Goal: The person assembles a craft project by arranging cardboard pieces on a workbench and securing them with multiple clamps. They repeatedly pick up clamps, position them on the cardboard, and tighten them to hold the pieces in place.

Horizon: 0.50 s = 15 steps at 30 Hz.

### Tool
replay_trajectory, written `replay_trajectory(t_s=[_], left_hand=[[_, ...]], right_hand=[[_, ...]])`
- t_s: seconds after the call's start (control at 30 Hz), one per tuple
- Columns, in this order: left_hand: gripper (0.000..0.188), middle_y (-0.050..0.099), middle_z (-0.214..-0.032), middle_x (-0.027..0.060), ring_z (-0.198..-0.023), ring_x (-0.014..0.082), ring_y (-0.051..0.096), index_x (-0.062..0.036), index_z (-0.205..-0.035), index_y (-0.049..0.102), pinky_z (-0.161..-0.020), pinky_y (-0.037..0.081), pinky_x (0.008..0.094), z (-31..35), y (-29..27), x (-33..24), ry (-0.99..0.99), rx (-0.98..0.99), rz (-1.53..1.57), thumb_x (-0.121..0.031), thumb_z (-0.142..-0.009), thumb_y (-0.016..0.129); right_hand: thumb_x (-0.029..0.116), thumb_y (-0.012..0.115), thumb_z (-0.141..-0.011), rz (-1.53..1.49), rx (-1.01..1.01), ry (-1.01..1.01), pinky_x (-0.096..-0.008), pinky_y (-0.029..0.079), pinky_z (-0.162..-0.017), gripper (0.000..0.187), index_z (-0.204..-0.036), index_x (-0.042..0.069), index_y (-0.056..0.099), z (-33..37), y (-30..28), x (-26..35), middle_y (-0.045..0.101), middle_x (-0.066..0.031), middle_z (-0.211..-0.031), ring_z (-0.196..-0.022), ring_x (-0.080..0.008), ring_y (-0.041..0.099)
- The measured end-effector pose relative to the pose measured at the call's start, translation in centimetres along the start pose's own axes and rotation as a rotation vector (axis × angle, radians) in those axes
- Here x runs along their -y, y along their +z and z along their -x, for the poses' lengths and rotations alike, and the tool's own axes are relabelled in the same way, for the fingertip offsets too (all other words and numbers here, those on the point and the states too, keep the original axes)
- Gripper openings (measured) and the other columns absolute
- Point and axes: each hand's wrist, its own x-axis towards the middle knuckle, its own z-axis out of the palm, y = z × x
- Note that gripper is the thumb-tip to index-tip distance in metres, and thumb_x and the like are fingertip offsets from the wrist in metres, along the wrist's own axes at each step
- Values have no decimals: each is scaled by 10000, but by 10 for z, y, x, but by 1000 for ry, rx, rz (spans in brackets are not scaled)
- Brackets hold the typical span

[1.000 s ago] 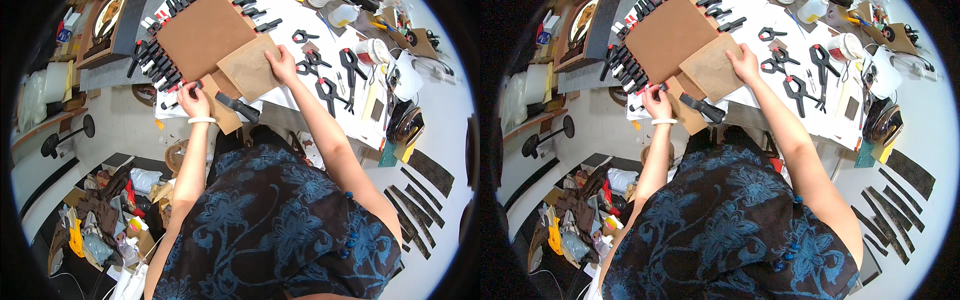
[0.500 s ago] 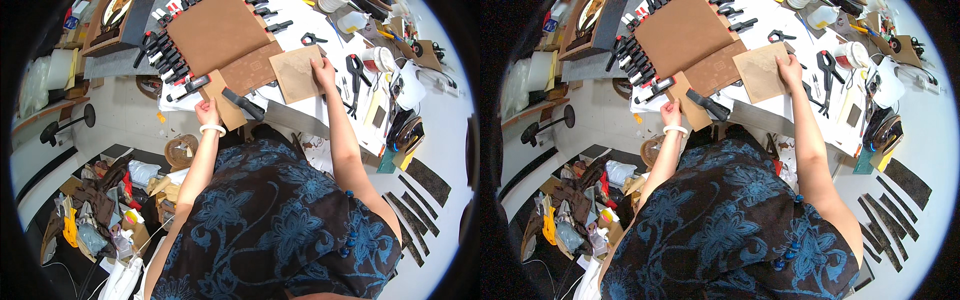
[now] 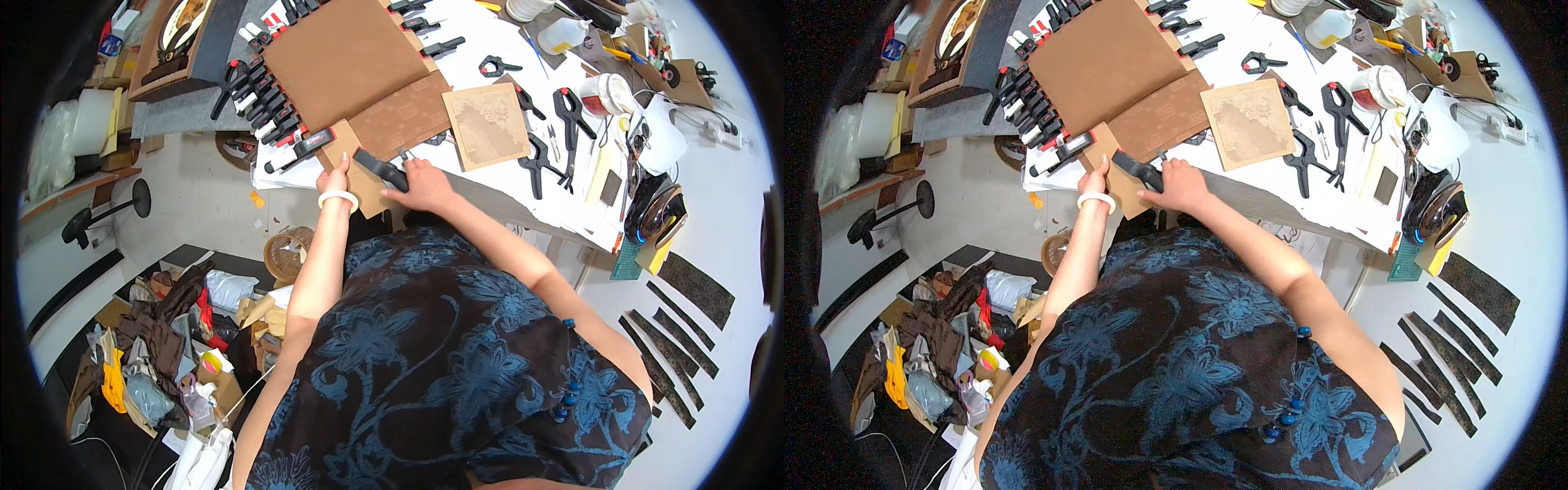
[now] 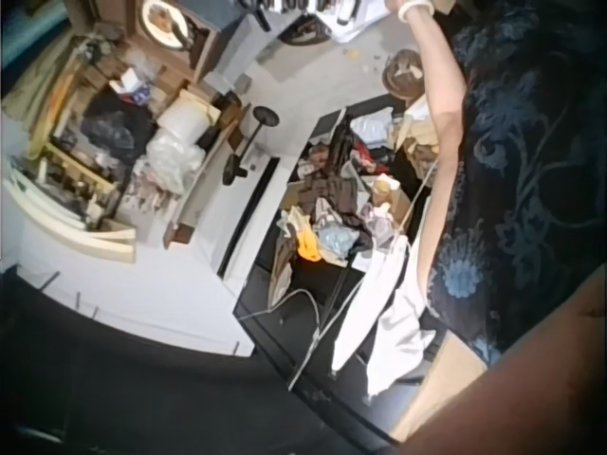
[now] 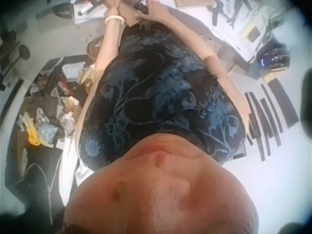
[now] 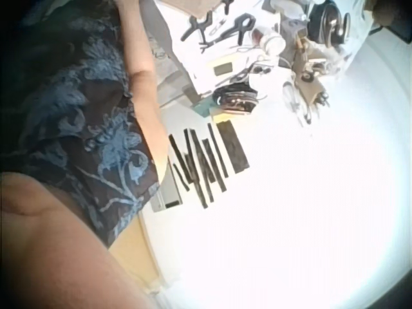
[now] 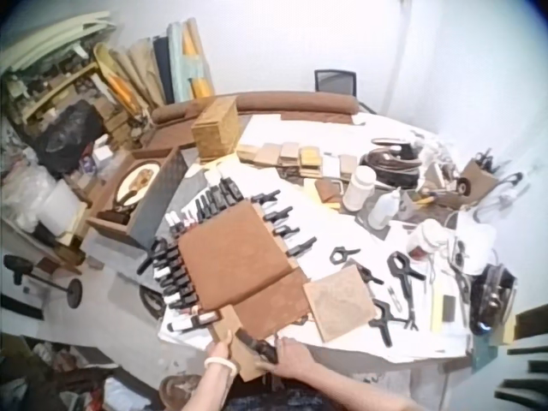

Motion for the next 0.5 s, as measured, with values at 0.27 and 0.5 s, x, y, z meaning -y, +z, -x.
replay_trajectory(t_s=[0.27, 0.5], left_hand=[[376, 736, -1124, 140, -974, 255, 693, 46, -1161, 673, -870, 553, 408, 12, 11, -10, 4, -65, 54, -148, -890, 847], [404, 726, -1129, 141, -979, 265, 675, 60, -1189, 672, -888, 547, 425, -2, 14, -2, -5, -58, 27, -163, -898, 842]], right_hand=[[502, 707, -873, -99, 135, 67, -466, 522, -1027, 695, -1243, -74, 590, -31, 30, -11, 666, -283, -1185, -1169, -418, 637], [382, 701, -869, -158, 75, 52, -507, 527, -948, 519, -1109, -57, 563, -7, 18, -12, 693, -289, -1016, -1030, -463, 669]])
